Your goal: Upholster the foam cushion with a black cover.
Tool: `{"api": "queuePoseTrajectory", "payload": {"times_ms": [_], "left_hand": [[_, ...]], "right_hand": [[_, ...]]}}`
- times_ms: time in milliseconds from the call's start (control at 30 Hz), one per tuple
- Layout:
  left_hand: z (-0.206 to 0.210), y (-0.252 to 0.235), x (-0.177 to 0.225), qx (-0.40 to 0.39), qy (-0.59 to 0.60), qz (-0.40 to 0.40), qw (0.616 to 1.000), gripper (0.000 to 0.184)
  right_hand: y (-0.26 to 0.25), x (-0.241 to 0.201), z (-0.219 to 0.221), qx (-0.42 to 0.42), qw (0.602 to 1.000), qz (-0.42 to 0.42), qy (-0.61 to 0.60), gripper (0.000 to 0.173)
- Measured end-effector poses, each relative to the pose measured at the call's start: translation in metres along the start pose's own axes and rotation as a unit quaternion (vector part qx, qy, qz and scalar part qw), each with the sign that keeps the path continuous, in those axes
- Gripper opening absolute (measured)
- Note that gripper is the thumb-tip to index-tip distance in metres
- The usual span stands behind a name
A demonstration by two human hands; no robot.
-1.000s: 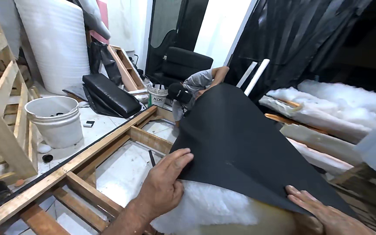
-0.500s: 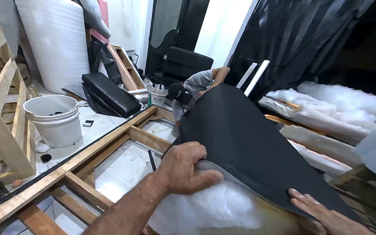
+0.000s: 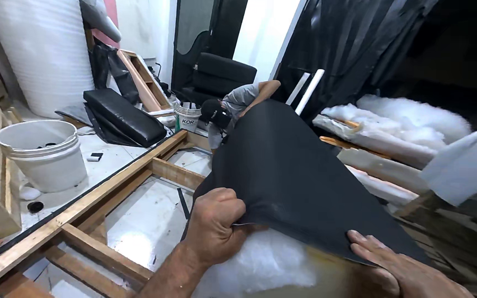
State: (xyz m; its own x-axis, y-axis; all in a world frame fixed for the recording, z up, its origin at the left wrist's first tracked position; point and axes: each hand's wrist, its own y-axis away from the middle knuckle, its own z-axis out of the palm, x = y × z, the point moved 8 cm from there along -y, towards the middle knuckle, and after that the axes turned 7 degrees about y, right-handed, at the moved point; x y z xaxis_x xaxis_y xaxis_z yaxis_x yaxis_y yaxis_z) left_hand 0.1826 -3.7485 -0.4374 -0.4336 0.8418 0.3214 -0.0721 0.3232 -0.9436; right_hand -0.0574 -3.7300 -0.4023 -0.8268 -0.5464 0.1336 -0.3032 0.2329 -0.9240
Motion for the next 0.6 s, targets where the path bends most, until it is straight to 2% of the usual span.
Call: {"api": "queuePoseTrajectory", "payload": {"times_ms": [133,400,533,600], "left_hand": [[-0.001,0.004,0.002,0.004,-0.017,0.003,1.0,0.049],[-0.005,0.001,0.005,-0.03,-0.011,-0.045,0.998,0.046],[-0.017,-0.01,0.009,-0.147,0.075,-0.098,0.981,0.075],[-0.018,-0.031,0.018,-0.201,0.112,-0.112,0.967,0.079]], "right_hand": [[0.001,0.001,0.0,0.011,1.0,-0.003,-0.009,0.047],[-0.001,-0.004,-0.002,0.021,1.0,0.01,-0.011,0.051],[0.001,-0.002,-0.002,0.022,0.999,0.015,-0.017,0.05],[0.004,0.0,-0.002,0.021,1.0,0.019,-0.01,0.05]]}}
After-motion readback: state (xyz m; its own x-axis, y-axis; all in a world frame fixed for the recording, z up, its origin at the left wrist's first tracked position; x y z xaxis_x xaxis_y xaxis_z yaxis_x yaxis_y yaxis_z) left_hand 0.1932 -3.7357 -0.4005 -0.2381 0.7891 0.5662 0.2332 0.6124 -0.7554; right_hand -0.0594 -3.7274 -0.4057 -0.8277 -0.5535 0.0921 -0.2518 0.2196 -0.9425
